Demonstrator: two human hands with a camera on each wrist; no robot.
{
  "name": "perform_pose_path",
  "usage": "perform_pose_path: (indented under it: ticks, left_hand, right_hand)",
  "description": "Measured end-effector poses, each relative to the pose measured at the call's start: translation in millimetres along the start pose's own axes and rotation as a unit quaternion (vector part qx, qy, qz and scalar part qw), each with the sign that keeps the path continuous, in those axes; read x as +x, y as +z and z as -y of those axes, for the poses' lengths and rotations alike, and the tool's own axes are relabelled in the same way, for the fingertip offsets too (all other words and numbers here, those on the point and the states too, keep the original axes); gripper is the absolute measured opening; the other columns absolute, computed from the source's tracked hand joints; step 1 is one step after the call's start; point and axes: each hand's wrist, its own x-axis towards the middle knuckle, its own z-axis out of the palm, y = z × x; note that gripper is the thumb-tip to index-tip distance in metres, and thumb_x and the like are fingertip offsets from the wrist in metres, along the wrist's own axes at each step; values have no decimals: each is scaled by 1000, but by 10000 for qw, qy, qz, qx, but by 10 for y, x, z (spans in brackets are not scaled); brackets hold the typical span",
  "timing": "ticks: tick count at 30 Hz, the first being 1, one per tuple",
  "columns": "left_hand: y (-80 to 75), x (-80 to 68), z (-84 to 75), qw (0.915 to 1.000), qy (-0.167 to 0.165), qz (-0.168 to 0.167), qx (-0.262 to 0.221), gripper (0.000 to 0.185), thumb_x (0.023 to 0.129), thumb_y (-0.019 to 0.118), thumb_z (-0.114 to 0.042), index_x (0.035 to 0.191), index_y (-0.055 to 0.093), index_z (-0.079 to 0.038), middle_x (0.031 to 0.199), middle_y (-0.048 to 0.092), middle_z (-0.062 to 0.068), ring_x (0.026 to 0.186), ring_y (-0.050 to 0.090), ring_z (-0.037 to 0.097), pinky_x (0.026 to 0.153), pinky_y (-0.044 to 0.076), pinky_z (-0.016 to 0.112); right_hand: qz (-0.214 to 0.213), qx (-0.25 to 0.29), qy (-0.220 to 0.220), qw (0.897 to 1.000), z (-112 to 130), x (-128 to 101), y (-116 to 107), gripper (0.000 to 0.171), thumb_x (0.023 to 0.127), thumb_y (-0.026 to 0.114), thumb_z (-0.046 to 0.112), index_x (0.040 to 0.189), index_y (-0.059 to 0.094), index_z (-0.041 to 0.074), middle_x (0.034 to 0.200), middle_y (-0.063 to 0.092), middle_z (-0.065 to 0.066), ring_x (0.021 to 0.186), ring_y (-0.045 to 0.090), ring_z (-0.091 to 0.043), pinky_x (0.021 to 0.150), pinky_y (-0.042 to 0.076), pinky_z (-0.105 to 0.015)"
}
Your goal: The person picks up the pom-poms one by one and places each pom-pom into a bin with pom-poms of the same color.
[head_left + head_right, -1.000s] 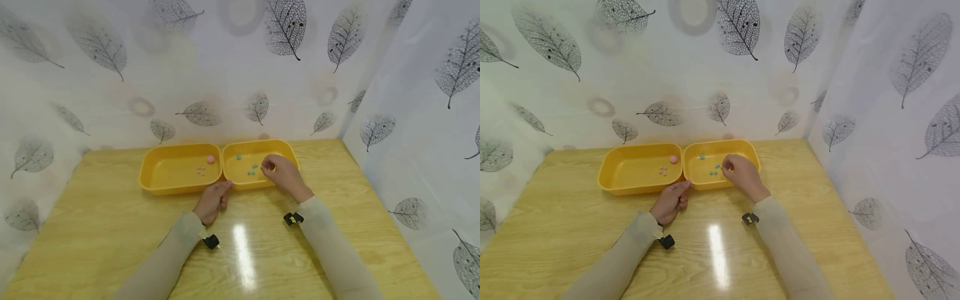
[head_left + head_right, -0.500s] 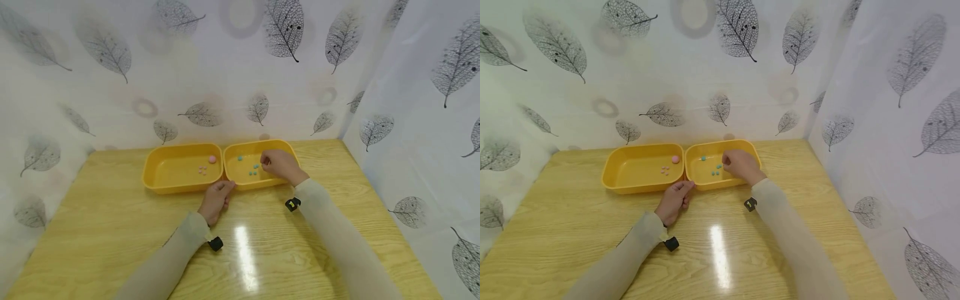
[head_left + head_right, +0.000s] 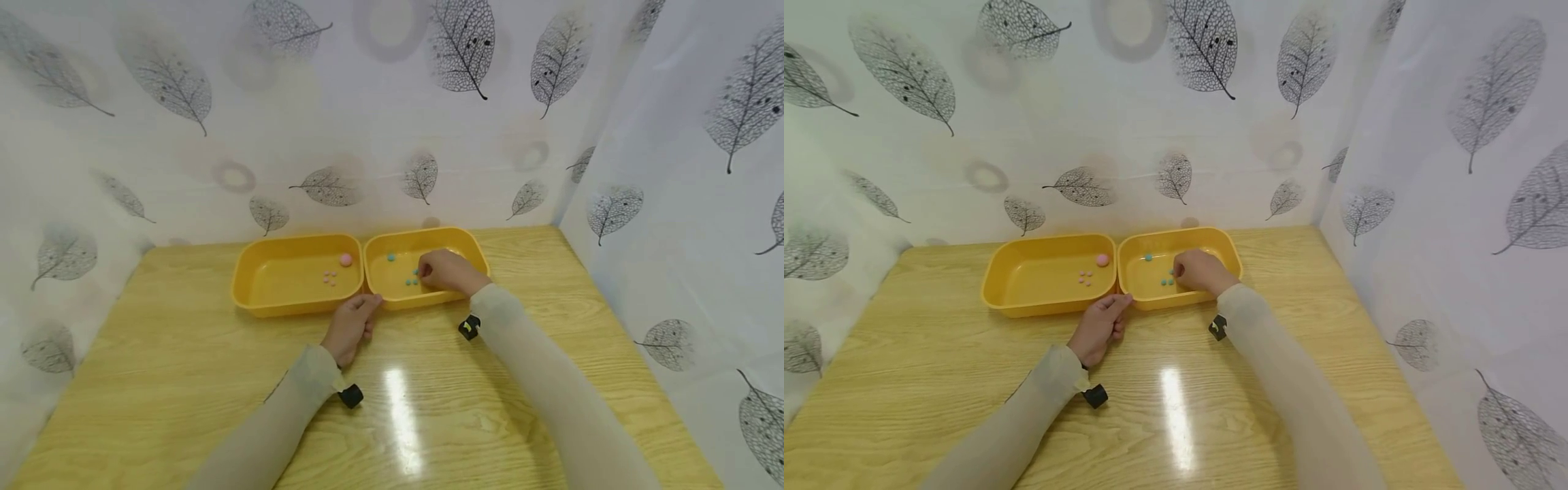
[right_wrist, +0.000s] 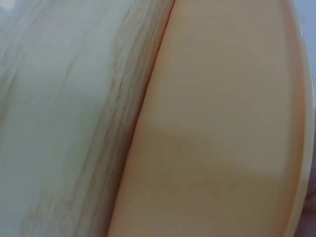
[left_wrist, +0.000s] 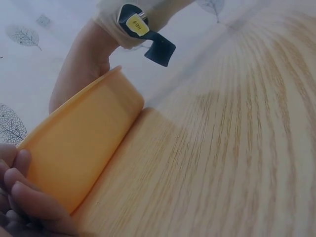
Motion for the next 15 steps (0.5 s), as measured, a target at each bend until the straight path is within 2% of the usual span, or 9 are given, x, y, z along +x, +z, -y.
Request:
perform_pose_path:
  ticks: [8, 11, 15]
  left_hand:
    - [18, 3, -9, 10000, 2, -40, 88, 33, 102, 68, -32, 115, 73, -3, 74, 51, 1, 60, 44, 10, 53, 41, 22]
    - [19, 7, -9, 9996, 55, -21, 264, 35, 102, 67, -35, 116, 75, -3, 72, 51, 1, 58, 44, 10, 53, 42, 21]
    - [-5, -35, -23, 9977, 118, 63, 663, 36, 103, 66, -37, 114, 76, -5, 66, 50, 0, 54, 45, 11, 50, 40, 22]
  right_hand:
    - [142, 67, -40, 9999, -59, 19, -11, 7, 94, 69, 11, 100, 73, 11, 102, 71, -4, 93, 63, -22, 88, 53, -40]
    - [-30, 8, -41, 10000, -82, -15, -41, 7, 94, 69, 14, 100, 73, 11, 102, 72, -5, 95, 64, -23, 90, 53, -42]
    - [-347, 44, -89, 9993, -106, -129, -125, 9, 99, 68, 18, 101, 72, 11, 101, 72, -6, 96, 64, -24, 90, 53, -43]
